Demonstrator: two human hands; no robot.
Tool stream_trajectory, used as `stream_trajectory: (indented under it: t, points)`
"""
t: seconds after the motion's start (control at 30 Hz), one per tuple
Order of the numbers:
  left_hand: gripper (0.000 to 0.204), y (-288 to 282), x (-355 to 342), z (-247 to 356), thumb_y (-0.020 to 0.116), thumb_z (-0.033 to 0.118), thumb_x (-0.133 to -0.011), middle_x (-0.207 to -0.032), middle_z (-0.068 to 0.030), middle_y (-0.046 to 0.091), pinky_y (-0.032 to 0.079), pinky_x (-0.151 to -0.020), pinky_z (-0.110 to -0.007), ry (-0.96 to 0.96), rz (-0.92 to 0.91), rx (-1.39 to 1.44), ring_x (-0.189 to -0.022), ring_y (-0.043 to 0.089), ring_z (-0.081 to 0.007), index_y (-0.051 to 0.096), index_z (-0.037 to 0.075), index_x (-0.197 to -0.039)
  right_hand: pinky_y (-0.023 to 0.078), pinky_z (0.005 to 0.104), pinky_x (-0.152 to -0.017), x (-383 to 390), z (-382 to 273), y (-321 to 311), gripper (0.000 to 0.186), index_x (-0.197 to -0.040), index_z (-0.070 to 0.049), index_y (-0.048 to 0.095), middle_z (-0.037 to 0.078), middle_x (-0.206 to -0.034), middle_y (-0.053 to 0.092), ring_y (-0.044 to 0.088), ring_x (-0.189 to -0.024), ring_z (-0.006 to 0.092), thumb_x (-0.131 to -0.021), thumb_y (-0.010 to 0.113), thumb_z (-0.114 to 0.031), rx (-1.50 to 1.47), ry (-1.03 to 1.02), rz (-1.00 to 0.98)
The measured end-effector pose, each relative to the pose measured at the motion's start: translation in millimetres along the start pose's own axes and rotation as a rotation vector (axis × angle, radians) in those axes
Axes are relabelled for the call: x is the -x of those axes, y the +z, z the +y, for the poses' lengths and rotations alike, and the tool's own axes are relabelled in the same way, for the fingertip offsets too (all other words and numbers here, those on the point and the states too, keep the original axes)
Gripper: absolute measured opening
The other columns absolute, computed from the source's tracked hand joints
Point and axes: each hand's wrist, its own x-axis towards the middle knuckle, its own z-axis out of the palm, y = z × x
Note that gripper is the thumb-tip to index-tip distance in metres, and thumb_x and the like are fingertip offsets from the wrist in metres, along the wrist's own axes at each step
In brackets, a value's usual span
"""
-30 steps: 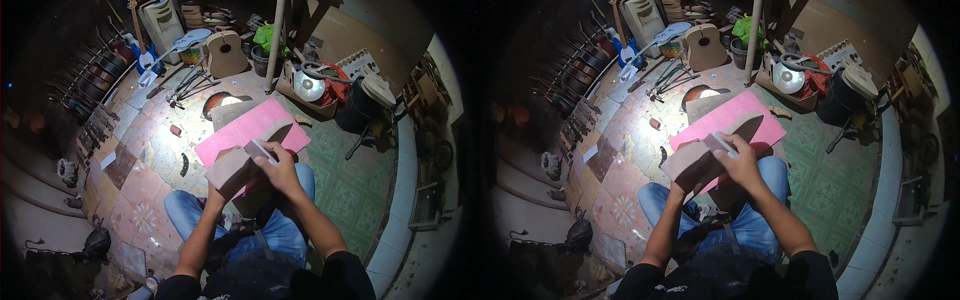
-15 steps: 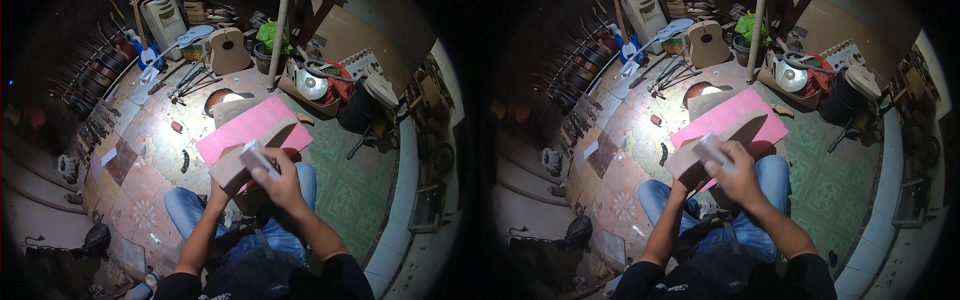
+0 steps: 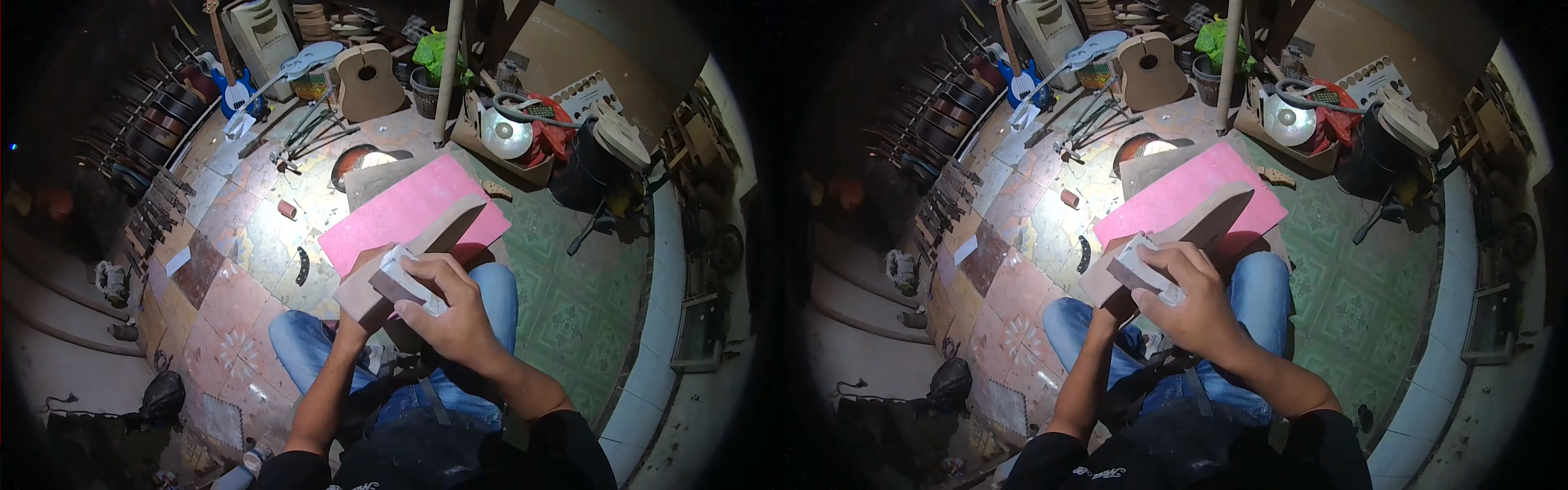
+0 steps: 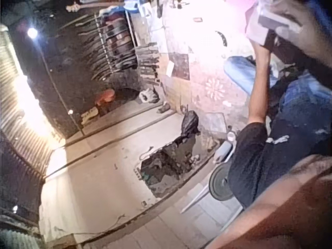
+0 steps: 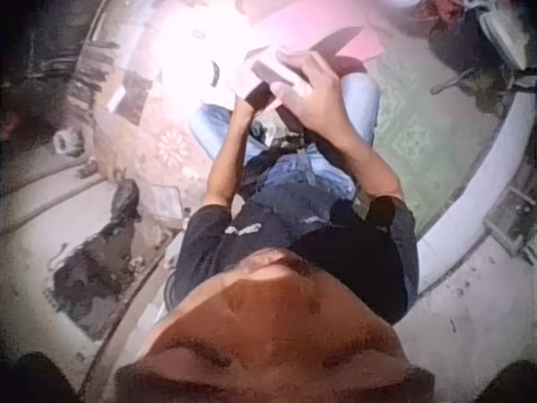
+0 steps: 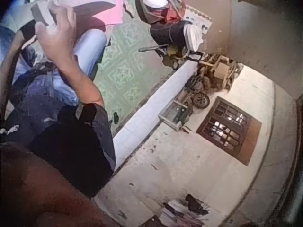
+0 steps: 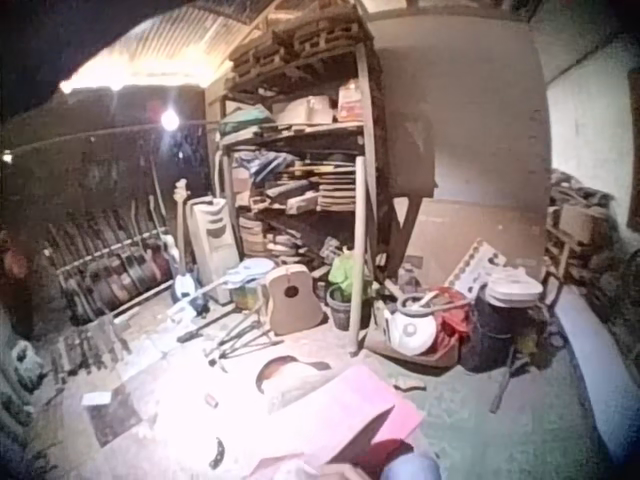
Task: The person sands the sides and edges of a wooden guitar body using a sanding block. They move the block along the wood contours, wipe the surface by hand, and turn the guitar body over to sand the opposite side.
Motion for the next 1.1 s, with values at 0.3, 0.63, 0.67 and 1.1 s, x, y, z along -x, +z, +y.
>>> stream_trajectory:
  t: [0.3,0.63,0.67,1.1]
  points:
    - [0.056,-6,-3,-16,0.083,0.021,-0.076,-0.125,-0.0159,0.062,0.051,-0.098,-0.039,0.247,-0.012,-0.300,-0.113,0.063,-0.0313,0.065,0.006,-0.126,0.051,0.0416,-0.095,7,12,19,0.047,-0.122,0.000,0.062,0.021,-0.117,0.062,0.065,-0.108,0.0335,-0.089,0.077,-0.029,-0.063,-0.062,0.135]
    - [0.074,-11,-1,-23,0.090,0.021,-0.075,-0.131,-0.0135,0.061,0.047,-0.105,-0.038,0.168,-0.131,-0.300,-0.122,0.060,-0.0263,0.055,0.007,-0.139,0.044,0.0353,-0.103,20,59,49,0.047,-0.127,0.002,0.052,0.016,-0.118,0.057,0.057,-0.112,0.0215,-0.094,0.073,-0.025,-0.164,-0.106,0.345]
    - [0.073,-5,5,-24,0.089,0.022,-0.077,-0.135,-0.0131,0.060,0.045,-0.108,-0.039,0.159,-0.075,-0.399,-0.125,0.058,-0.0282,0.057,0.009,-0.141,0.044,0.0354,-0.104,12,74,44,0.046,-0.126,0.002,0.052,0.015,-0.119,0.056,0.056,-0.113,0.0214,-0.094,0.073,-0.023,-0.135,-0.001,0.349]
    - [0.075,-13,-6,-30,0.085,0.013,-0.082,-0.141,-0.0138,0.057,0.045,-0.110,-0.038,0.059,-0.100,-0.105,-0.129,0.055,-0.0253,0.048,0.002,-0.146,0.044,0.0354,-0.103,3,59,45,0.047,-0.128,0.001,0.050,0.013,-0.115,0.057,0.057,-0.112,0.0200,-0.093,0.073,-0.020,-0.213,0.047,0.308]
